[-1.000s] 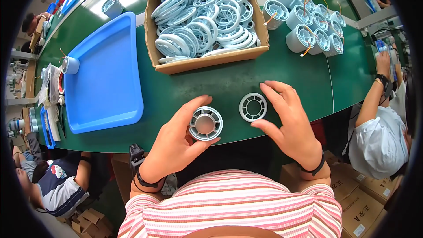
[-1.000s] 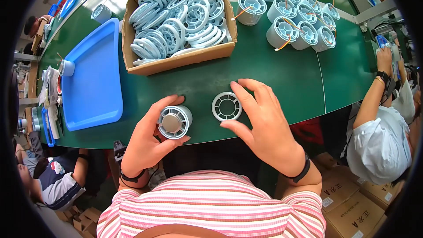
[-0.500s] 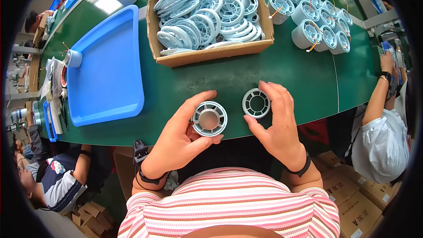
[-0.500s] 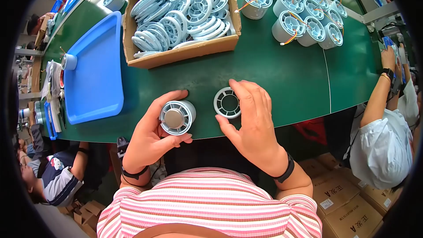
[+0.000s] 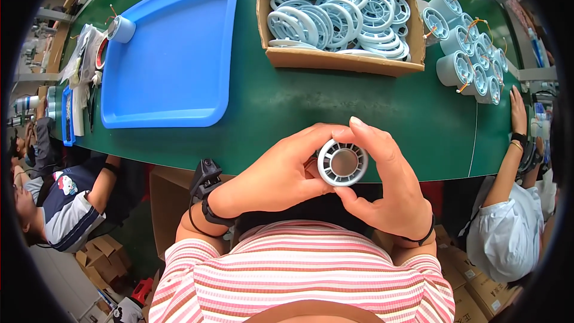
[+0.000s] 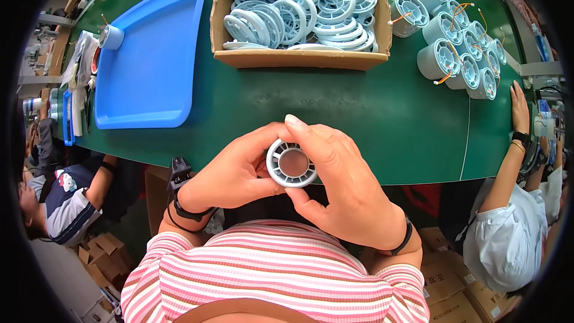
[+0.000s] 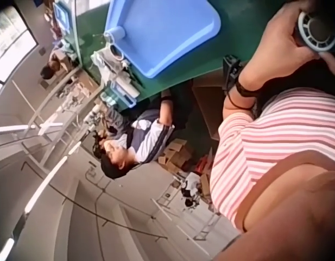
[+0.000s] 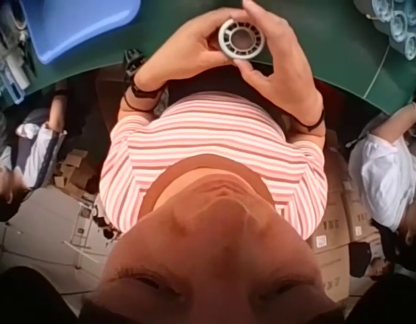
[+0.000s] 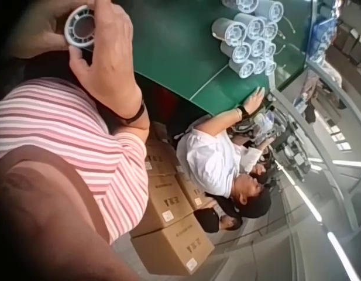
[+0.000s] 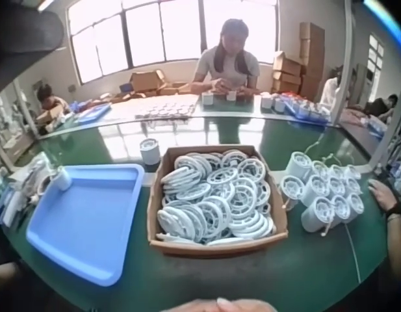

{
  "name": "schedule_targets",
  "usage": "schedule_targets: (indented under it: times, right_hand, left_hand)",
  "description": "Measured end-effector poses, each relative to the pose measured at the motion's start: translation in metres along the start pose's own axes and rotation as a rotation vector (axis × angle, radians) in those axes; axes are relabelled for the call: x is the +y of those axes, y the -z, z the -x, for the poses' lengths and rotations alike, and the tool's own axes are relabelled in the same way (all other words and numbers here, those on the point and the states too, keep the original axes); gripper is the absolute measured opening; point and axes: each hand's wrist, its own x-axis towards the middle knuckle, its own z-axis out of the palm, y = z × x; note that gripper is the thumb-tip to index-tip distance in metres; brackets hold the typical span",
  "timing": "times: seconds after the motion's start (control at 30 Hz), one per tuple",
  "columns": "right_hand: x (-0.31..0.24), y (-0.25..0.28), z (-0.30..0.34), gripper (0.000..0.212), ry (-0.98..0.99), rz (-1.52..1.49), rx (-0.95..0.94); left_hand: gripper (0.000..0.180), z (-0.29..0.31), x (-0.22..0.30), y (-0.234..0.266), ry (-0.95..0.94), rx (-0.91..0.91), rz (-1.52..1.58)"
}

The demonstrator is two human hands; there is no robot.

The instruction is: The person picks up a light blue plastic ring from a box and fits it onto a white cylindrical motor. They then place the assembled unit onto a blue tray and repeat the process for several units.

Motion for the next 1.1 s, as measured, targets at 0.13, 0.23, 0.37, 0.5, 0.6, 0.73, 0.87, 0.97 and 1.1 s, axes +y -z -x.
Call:
schedule_targets:
  times: [0.13,0.23,0.37,0.5,0.6,0.73,0.87,0.97,1.1]
  right_hand:
    - [0.006,0.01,-0.003,0.085,0.044,-0.012,-0.082]
    - [0.004,0.016,-0.006,0.08,-0.003,-0.016,-0.139]
    - [0.005,0.02,-0.008,0.074,-0.052,-0.002,-0.178]
    - [0.008,0.023,-0.01,0.074,-0.061,0.015,-0.188]
    - [0.01,0.023,-0.009,0.075,-0.056,0.017,-0.192]
    - [0.008,0.019,-0.008,0.076,-0.037,0.03,-0.176]
    - [0.009,0.005,0.001,0.074,-0.006,0.134,-0.092]
    - [0.01,0.006,0.015,0.07,0.031,0.237,-0.004]
    - [0.011,0.026,0.03,0.063,-0.003,0.435,0.117]
  left_hand:
    - [0.062,-0.002,0.003,0.002,-0.031,-0.026,-0.069]
    - [0.062,-0.002,0.002,0.002,-0.028,-0.034,-0.063]
    - [0.064,-0.002,0.003,0.009,0.025,-0.09,0.071]
    - [0.067,-0.006,0.014,0.024,0.23,-0.183,0.328]
    - [0.07,-0.009,0.019,0.026,0.413,-0.152,0.452]
    - [0.069,-0.008,0.02,0.029,0.353,-0.205,0.357]
    - [0.065,-0.007,0.016,0.026,0.301,-0.221,0.354]
    - [0.059,0.001,0.007,0.011,0.245,-0.157,0.319]
    - [0.053,0.013,0.003,0.0,-0.201,0.231,-0.135]
